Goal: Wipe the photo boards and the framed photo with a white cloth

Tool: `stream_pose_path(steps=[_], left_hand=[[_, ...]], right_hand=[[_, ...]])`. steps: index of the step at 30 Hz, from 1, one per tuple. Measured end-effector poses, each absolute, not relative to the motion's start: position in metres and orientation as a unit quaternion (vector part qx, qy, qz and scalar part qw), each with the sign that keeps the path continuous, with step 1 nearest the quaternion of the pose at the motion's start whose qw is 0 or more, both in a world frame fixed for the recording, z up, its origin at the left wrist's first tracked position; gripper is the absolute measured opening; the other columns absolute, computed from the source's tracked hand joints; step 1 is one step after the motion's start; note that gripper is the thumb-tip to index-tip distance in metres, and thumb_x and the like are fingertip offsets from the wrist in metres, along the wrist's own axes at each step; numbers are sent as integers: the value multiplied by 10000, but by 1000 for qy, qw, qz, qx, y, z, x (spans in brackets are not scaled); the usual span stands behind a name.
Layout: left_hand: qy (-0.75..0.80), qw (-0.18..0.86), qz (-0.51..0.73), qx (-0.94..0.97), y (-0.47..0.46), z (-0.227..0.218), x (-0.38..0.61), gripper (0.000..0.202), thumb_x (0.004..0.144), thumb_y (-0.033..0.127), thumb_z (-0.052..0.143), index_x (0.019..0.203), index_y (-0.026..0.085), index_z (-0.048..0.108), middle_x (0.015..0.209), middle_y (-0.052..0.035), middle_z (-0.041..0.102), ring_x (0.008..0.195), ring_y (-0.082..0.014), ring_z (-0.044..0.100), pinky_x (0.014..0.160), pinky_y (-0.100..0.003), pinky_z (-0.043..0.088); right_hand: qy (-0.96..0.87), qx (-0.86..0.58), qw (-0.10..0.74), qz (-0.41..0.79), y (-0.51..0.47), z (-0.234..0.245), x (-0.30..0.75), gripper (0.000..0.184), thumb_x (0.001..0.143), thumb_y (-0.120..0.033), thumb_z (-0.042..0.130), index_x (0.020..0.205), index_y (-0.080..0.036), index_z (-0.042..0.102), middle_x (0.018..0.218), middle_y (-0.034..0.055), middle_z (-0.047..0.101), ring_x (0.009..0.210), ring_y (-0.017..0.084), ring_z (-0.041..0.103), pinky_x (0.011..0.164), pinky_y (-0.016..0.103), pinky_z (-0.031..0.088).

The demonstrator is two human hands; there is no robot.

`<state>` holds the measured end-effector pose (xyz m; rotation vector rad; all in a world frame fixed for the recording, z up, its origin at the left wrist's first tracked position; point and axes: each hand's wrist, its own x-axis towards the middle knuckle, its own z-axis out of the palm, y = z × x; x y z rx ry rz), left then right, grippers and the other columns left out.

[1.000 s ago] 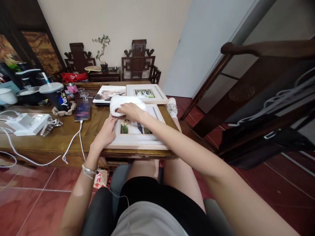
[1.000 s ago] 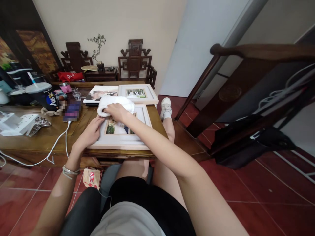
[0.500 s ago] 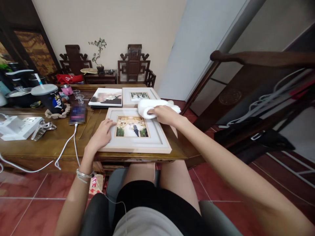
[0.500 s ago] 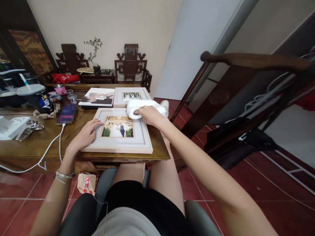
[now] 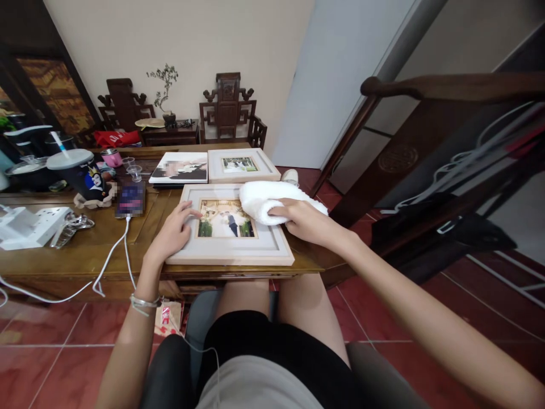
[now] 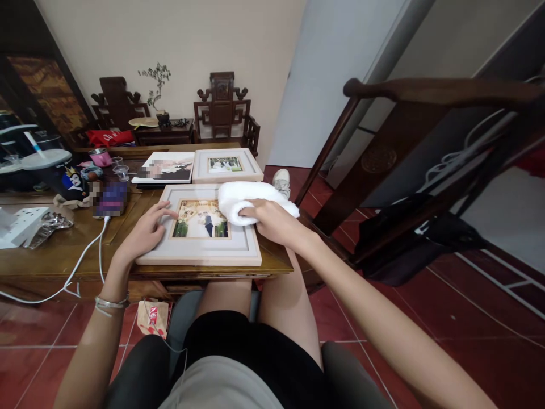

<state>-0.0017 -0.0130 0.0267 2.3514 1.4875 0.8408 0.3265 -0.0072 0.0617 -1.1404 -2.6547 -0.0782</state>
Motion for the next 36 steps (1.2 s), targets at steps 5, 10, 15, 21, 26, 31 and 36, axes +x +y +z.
stream_pose_path(steps=[5,10,15,21,26,31,36], left_hand=[[516,114,294,797,-13,20,-3,473,758,66,389,1125,167,669,1486,-107,427,1411,-263,355,1167,-480,289],[539,94,301,781,-8,15,-5,423,883,204,407,1233,107,623,1456,-156,471,1392,-264,388,1173,-467,281],[534,105,322,775,-4,13,-7,420,865,176,401,1196,119,655,1402,-134,540,1363,-247,430,1169,-452,297],[529,114,322,777,-5,13,-7,451,862,154,376,1222,154,648,1429,-98,521,1378,-235,411,1175,-452,283],[533,112,324,774,-4,12,-7,465,848,150,389,1242,163,636,1435,-88,517,1382,-247,404,1179,-463,269],[540,125,320,769,-4,13,-6,450,854,171,408,1244,157,632,1450,-94,500,1393,-238,388,1182,-446,267],[535,132,318,772,-5,14,-6,440,865,172,404,1242,159,631,1453,-95,495,1404,-238,371,1183,-449,264]], right_hand=[[-913,-379,154,-19,-5,51,331,564,621,76,375,1048,-125,684,1195,170,647,1114,284,602,922,373,465],[-912,-380,155,-21,-15,49,333,590,619,81,381,1086,-138,668,1293,157,603,1209,289,555,988,392,439],[-917,-383,116,2,-46,68,324,536,617,83,371,968,-180,679,1114,119,661,1038,263,623,861,342,469],[-921,-379,76,46,-85,86,307,524,617,72,402,963,-212,675,970,80,653,931,237,610,808,313,436],[-929,-366,39,44,-89,89,269,501,674,44,413,1062,-168,649,918,109,620,893,248,578,761,327,401],[-952,-300,35,56,-74,86,224,460,731,6,428,1121,-140,624,954,136,624,883,246,564,748,329,382],[-952,-301,35,48,-71,83,217,440,739,6,426,1107,-123,630,969,153,627,902,251,560,747,330,367]])
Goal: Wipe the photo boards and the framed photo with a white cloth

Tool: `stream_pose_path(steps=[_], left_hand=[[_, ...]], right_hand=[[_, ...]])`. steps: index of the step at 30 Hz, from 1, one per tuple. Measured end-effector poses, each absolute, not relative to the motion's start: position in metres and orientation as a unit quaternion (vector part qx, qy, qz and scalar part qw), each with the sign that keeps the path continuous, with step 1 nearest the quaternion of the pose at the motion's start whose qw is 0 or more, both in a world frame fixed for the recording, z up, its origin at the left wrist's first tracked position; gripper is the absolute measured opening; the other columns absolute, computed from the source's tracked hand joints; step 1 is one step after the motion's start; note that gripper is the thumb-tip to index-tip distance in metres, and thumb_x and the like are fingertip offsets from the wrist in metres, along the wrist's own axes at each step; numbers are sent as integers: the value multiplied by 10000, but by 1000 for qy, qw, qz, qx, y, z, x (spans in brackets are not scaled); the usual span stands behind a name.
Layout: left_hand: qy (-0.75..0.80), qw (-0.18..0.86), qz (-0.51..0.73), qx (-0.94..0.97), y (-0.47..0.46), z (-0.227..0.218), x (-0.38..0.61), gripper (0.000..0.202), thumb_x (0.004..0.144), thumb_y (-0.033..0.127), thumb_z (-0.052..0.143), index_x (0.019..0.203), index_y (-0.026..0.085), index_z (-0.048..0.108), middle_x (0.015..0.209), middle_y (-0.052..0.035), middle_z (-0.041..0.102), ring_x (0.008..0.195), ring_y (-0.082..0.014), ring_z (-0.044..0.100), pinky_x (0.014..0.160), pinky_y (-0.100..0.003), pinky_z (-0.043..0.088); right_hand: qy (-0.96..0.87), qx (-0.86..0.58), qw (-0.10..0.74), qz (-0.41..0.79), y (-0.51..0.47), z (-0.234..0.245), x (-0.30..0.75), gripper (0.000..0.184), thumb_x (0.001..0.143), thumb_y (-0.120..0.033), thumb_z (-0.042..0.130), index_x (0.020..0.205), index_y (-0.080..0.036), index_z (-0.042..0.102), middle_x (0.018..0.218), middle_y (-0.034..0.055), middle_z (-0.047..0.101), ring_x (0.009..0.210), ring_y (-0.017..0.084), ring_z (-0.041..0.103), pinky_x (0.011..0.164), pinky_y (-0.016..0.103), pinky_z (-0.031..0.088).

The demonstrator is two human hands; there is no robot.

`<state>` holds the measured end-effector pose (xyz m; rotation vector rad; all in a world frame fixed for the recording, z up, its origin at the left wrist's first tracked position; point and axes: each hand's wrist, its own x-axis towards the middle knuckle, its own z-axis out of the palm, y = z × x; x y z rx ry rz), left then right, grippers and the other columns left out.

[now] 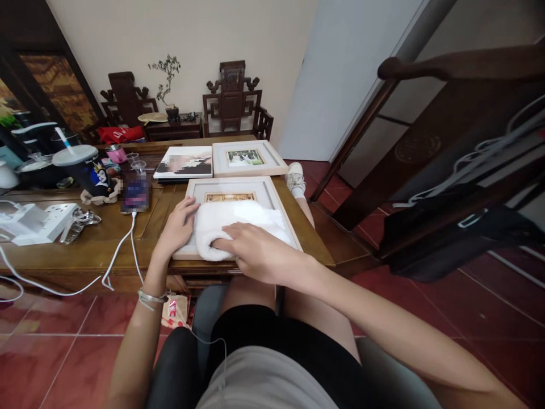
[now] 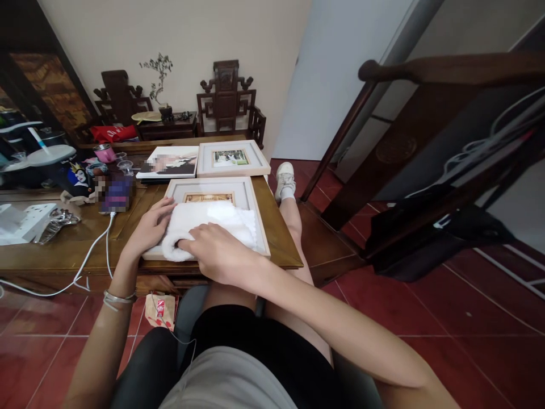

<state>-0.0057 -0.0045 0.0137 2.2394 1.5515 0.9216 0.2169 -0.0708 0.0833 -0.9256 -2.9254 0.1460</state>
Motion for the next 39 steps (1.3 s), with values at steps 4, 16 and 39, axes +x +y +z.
stream_pose_path(steps=[4,16,39], left_hand=[[533,118,319,774,-4,11,-6,442,859,136,386,1222,123,639,1436,-122,508,1388,-244,394,1180,-446,273],[516,119,326,783,-3,7,-6,442,866,118,369,1202,171,651,1394,-84,551,1396,-236,383,1174,-477,280],[524,83,308,790,0,6,-4,484,817,90,368,1232,86,616,1391,-147,546,1380,-253,408,1182,-454,289]], right_hand=[[-942,-334,22,34,-79,89,239,432,719,20,420,1045,-148,646,891,114,634,818,220,567,689,304,347],[-865,-495,-4,-83,-67,80,290,455,674,0,436,993,-199,691,861,90,675,753,223,599,627,304,348],[-903,-426,25,39,-101,90,307,573,657,39,406,1100,-233,647,882,72,642,775,220,604,700,295,419]])
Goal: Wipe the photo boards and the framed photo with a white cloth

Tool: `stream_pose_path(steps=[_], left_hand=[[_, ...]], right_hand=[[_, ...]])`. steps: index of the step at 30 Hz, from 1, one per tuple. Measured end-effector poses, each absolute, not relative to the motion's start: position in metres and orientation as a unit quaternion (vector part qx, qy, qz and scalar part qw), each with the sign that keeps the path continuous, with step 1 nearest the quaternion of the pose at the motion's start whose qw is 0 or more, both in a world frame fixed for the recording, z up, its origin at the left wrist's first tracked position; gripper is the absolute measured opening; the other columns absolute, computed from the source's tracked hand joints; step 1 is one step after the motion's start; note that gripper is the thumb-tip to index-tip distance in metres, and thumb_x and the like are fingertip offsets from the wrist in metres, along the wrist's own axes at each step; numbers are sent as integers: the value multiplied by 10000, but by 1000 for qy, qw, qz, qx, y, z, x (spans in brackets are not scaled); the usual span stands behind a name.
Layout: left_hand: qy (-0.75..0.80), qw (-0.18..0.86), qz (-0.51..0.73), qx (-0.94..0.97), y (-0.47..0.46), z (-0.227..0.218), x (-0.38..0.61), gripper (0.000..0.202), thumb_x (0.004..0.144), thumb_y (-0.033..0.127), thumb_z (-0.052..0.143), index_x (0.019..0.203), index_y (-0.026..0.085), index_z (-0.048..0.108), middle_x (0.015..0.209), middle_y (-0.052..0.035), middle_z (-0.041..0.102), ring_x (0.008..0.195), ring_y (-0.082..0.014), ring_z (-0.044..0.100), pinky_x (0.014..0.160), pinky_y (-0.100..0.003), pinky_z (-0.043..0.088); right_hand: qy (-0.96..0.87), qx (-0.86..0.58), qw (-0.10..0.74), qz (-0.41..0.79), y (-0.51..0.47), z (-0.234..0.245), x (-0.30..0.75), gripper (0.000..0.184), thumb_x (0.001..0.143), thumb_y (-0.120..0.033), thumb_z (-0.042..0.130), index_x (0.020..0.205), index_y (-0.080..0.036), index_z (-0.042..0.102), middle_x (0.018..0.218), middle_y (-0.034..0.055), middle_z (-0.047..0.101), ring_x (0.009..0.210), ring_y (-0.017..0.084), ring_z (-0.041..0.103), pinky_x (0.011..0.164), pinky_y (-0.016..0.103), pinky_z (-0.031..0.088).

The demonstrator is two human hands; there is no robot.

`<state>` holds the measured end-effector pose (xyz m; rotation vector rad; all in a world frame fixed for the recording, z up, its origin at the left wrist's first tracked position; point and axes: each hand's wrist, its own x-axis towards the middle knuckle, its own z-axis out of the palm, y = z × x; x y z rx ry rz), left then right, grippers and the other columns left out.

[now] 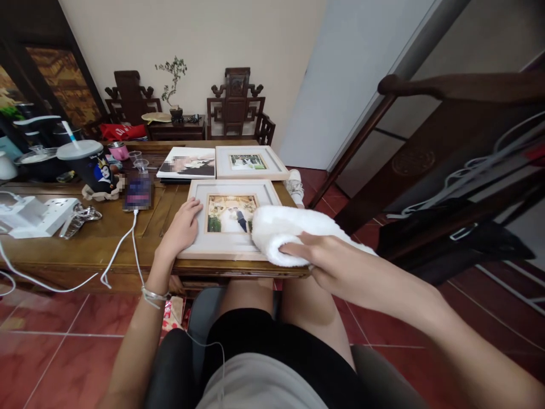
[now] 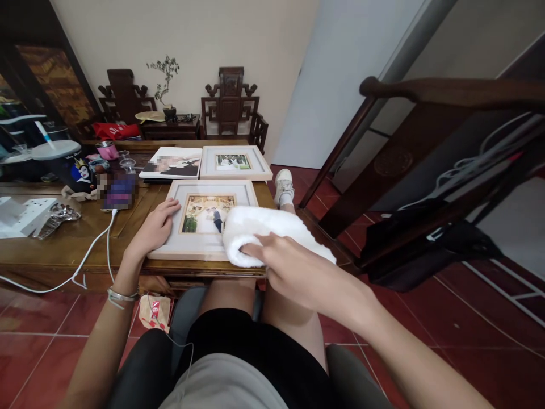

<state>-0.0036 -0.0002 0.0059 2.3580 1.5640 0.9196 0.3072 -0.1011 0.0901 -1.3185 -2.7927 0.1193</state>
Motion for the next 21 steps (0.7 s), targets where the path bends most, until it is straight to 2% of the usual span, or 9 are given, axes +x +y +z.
stream_pose_path(steps=[3,6,9,11,13,15,18,21], left_hand=[[522,91,309,790,0,5,-4,487,815,86,375,1240,76,611,1400,-161,535,1386,-261,398,1183,-471,282],[517,102,323,786,0,4,-5,486,814,89,384,1240,112,616,1391,-127,550,1380,-251,407,1185,-474,277],[510,113,340,782,0,4,-6,473,824,93,381,1222,144,630,1367,-96,576,1372,-233,420,1184,-459,283],[506,118,349,780,0,5,-7,458,834,95,380,1206,155,642,1350,-89,591,1368,-228,428,1178,-460,293],[504,116,351,781,0,5,-7,446,843,97,381,1193,154,651,1339,-94,601,1360,-227,439,1170,-462,309],[503,109,350,782,1,5,-7,443,846,93,378,1189,139,654,1338,-108,602,1354,-229,450,1164,-461,319],[502,102,351,784,2,4,-8,449,844,84,373,1192,127,654,1337,-119,603,1353,-232,453,1162,-465,320],[503,103,354,782,2,3,-8,444,852,87,373,1188,138,658,1327,-113,613,1354,-232,452,1162,-470,318]], right_hand=[[-905,-416,63,61,-107,96,312,592,653,23,421,1135,-265,608,907,55,663,834,237,615,706,302,439],[-882,-462,93,9,-84,99,307,594,644,24,431,1164,-226,570,961,90,659,803,255,611,665,324,443],[-866,-479,126,-77,-39,101,297,615,673,46,414,1228,-189,535,1207,161,593,919,287,609,708,354,455],[-870,-463,121,-120,-6,101,288,641,690,76,385,1258,-179,537,1365,177,503,1075,315,567,808,391,453],[-872,-451,111,-153,23,98,278,613,727,80,372,1271,-138,555,1357,203,503,1138,328,535,902,438,423],[-882,-435,84,-163,44,91,266,634,728,89,382,1295,-130,564,1307,184,550,1202,331,494,980,471,374],[-891,-434,15,-129,58,74,251,704,709,99,411,1353,-151,548,1343,157,552,1238,342,468,997,481,364],[-897,-427,-19,-108,50,59,244,673,739,71,419,1358,-155,559,1383,174,529,1187,358,506,939,469,405]])
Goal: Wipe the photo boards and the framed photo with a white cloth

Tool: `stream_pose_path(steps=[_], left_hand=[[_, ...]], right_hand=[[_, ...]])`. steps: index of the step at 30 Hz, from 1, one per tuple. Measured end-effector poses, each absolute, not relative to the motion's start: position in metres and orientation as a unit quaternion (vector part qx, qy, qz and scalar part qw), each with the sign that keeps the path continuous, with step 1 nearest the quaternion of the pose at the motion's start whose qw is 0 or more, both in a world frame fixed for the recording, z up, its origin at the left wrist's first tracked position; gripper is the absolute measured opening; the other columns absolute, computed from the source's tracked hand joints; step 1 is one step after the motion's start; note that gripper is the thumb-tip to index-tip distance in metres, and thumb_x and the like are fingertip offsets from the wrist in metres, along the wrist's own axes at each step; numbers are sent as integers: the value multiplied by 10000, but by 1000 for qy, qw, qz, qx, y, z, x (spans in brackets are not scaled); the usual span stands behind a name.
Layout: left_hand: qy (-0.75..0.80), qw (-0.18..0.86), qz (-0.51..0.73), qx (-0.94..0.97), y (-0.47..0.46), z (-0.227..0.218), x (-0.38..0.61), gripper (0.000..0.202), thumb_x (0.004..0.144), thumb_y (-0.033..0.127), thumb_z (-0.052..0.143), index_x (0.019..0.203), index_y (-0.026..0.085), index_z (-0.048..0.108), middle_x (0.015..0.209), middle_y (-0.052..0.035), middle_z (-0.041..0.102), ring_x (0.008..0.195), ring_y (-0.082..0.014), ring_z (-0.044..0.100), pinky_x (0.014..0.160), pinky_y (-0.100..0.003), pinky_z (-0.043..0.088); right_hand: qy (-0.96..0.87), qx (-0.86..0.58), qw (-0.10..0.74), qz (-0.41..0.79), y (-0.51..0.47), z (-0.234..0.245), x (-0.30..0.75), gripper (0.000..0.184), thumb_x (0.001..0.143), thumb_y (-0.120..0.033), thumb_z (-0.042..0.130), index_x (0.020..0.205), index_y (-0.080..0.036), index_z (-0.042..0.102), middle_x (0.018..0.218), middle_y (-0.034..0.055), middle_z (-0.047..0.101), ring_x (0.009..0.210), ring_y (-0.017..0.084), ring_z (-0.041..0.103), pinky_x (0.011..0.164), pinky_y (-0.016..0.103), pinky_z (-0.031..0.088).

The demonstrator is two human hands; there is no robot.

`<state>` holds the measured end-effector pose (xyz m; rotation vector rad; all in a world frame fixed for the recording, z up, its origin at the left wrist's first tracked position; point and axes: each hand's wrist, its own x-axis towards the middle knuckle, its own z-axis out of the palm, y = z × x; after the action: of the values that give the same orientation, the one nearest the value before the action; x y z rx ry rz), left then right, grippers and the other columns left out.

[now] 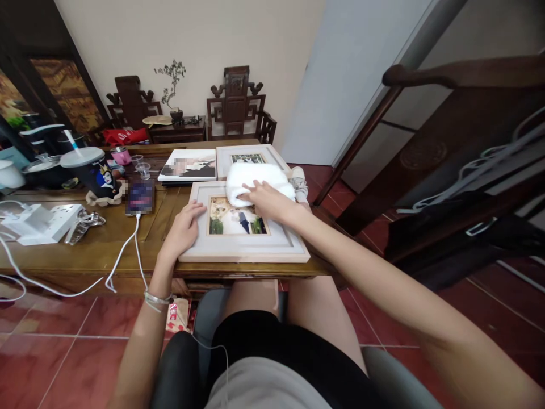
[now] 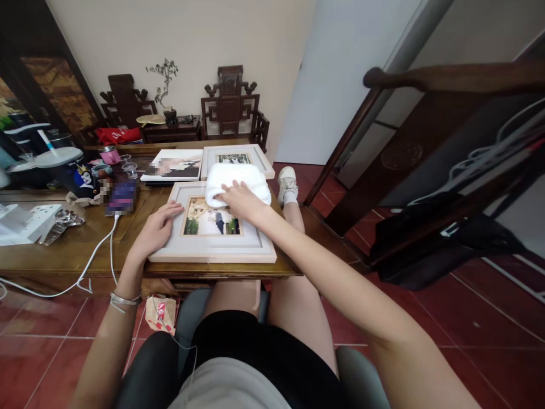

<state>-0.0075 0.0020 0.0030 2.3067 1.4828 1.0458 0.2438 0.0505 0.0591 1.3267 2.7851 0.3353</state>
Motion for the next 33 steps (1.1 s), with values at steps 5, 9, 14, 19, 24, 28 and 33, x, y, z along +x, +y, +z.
stream_pose_path(steps=[5,9,14,19,24,28,33], left_hand=[[505,101,359,779,2,2,-6,445,841,85,380,1182,127,662,1323,-120,613,1350,-239,456,1164,-459,318],[515,99,351,776,2,2,-5,492,805,61,378,1218,121,638,1341,-119,600,1350,-236,455,1169,-453,309],[518,94,340,779,3,3,-5,448,853,128,404,1249,136,614,1367,-121,575,1350,-244,451,1163,-460,316],[517,86,302,796,3,4,-6,397,907,206,417,1239,131,620,1397,-143,541,1384,-267,395,1164,-491,300],[520,89,274,804,2,5,-6,423,929,210,372,1271,98,595,1427,-164,503,1408,-274,351,1172,-498,276],[515,95,272,807,2,6,-7,426,931,220,367,1289,131,580,1441,-144,493,1418,-264,339,1172,-502,273],[542,88,251,797,-2,10,-4,479,943,263,362,1359,74,503,1502,-181,406,1434,-264,310,1196,-457,234]], right_hand=[[911,404,36,74,3,68,248,657,729,65,416,1324,-151,594,1279,187,609,1084,320,587,836,388,444],[923,380,61,-20,-45,94,256,628,723,61,425,1258,-185,645,964,122,721,909,240,660,729,288,439],[924,375,60,-30,-89,107,257,631,712,48,420,1242,-210,646,976,120,694,894,247,656,694,288,431],[918,396,24,-27,-82,88,250,656,724,46,404,1317,-175,580,1195,165,617,1097,296,590,842,361,452],[900,436,-7,21,-18,60,247,703,740,52,397,1417,-126,473,1445,208,442,1331,388,383,1028,518,353],[879,472,-45,54,38,55,240,660,798,18,390,1442,-125,429,1554,189,302,1381,414,285,1030,600,326],[879,475,0,39,47,55,230,647,801,32,396,1410,-165,493,1576,129,294,1385,449,258,1014,673,302]])
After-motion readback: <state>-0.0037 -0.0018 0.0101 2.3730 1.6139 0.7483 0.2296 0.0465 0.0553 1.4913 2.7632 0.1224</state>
